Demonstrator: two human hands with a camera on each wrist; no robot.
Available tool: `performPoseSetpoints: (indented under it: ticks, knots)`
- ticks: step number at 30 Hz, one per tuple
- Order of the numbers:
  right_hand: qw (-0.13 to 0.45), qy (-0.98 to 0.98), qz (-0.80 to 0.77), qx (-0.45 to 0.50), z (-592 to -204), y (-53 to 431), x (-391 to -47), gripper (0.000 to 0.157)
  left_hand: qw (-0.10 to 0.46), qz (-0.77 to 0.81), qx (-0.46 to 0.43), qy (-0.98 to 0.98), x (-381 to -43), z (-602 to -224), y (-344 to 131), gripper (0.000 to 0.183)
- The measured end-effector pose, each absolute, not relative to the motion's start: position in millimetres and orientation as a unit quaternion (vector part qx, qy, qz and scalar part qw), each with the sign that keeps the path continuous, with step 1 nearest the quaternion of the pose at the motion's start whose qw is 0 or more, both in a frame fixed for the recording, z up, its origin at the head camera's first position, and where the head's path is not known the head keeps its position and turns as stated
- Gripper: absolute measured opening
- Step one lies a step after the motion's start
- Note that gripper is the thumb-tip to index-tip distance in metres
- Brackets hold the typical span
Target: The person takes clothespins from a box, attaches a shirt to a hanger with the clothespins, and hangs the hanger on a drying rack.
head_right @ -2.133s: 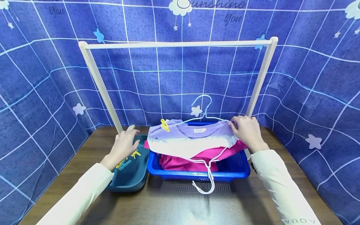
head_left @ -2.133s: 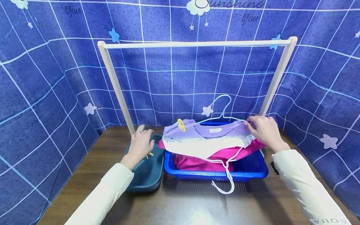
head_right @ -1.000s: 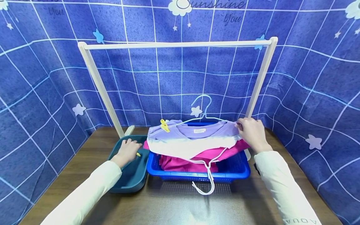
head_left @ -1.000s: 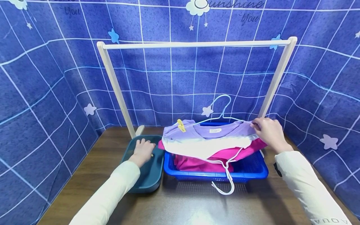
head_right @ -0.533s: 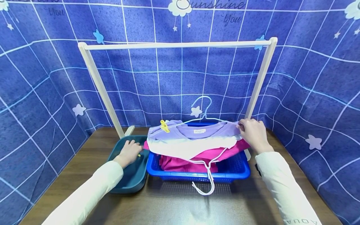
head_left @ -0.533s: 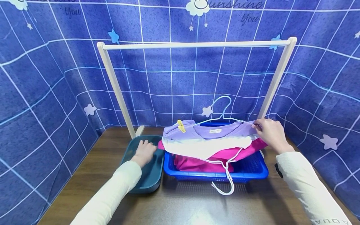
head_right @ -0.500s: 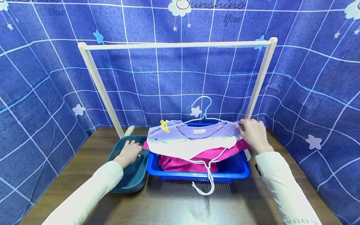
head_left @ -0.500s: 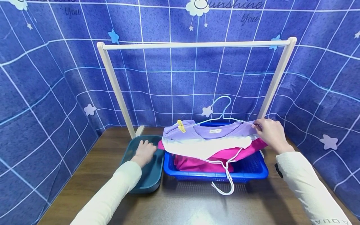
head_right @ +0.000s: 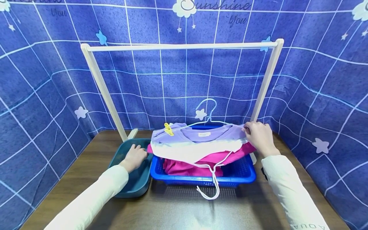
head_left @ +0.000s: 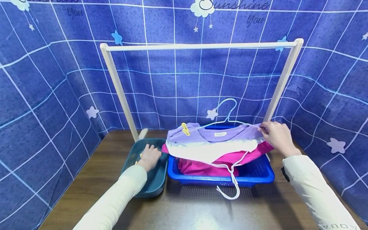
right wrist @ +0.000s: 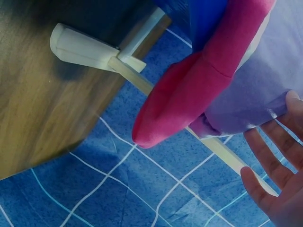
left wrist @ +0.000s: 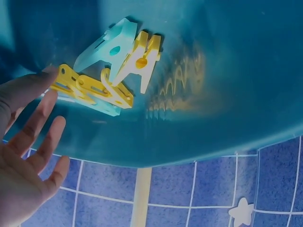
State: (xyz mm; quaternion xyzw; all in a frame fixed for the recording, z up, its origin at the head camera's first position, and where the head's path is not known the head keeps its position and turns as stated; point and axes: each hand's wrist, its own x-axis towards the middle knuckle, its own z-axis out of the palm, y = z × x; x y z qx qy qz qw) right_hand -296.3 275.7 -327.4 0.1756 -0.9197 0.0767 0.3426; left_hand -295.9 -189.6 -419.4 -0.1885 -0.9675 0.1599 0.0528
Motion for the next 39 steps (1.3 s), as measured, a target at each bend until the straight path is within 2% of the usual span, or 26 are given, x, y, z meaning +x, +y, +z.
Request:
performPoseSetpoints:
  ticks: [12,26,33,39]
  knots:
    - [0.345,-0.919,0.076,0.175,-328.6,276.3,-297.3,0.013,0.034,0.215,-0.173,-0.96,-300.4,-421.8,-192.2,0.018]
    - [0.343,-0.92,0.074,0.176,-328.4,276.3,-297.0,0.014,0.022,0.23,-0.166,-0.959,-302.9,-423.9,-191.8,0.015]
    - [0.341,-0.92,0.075,0.175,-327.6,276.2,-296.6,0.014,0.033,0.223,-0.164,-0.96,-303.0,-424.4,-191.0,0.012]
    - [0.34,-0.921,0.076,0.175,-327.7,276.7,-296.3,0.014,0.033,0.185,-0.154,-0.97,-302.4,-422.3,-188.2,0.016]
